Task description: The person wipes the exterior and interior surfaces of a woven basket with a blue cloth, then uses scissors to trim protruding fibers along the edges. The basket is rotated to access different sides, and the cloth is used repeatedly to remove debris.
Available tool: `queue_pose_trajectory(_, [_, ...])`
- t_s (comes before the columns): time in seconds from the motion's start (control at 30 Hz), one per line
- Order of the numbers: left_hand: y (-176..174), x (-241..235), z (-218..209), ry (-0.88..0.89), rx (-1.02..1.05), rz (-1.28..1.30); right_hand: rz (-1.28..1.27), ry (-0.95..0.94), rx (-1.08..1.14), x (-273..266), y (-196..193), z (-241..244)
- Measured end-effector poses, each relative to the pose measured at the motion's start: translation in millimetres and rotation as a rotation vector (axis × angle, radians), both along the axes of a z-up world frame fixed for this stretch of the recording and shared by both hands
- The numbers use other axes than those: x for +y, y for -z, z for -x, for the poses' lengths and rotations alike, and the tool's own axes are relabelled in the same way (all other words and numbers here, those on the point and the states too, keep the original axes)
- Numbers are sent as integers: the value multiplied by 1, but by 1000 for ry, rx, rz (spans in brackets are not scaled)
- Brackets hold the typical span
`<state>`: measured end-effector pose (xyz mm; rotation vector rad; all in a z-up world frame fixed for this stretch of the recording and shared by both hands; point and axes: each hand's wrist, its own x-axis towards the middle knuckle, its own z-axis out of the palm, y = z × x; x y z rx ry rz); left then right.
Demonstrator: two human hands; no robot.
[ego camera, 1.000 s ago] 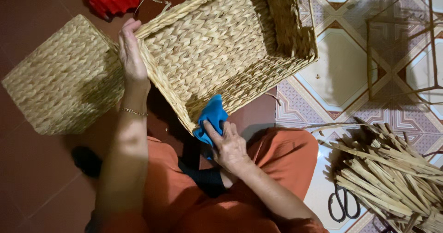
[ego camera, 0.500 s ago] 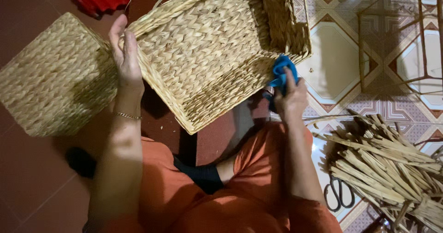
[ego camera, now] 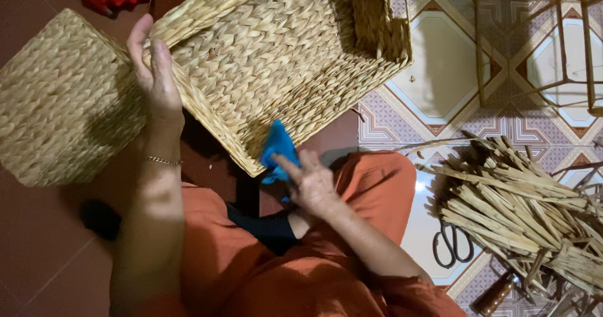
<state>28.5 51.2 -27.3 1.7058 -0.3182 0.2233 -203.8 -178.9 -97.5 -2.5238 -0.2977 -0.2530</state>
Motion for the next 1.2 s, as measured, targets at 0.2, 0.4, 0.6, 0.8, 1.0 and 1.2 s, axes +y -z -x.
queue_pose_trajectory(0.2, [-10, 3, 11, 77, 81, 69, 44, 273, 14, -101, 23, -34])
queue_pose_trajectory(0.4, [-24, -4, 24, -43, 97, -97, 191, 529, -33, -149, 27, -65])
queue_pose_trajectory(0.6, [-12, -12, 21, -45, -265, -154, 119, 312, -40, -65, 2, -30])
queue_pose_trajectory(0.8, [-16, -16, 27, -49, -249, -76, -23, 16, 368, 12, -18, -5])
queue_pose_trajectory(1.0, [-33, -17, 37, -16, -67, -42, -590, -103, 547, -40, -32, -15])
queue_pose_trajectory(1.2, [-25, -22, 32, -15, -128, 20, 1, 408, 63, -149, -25, -71])
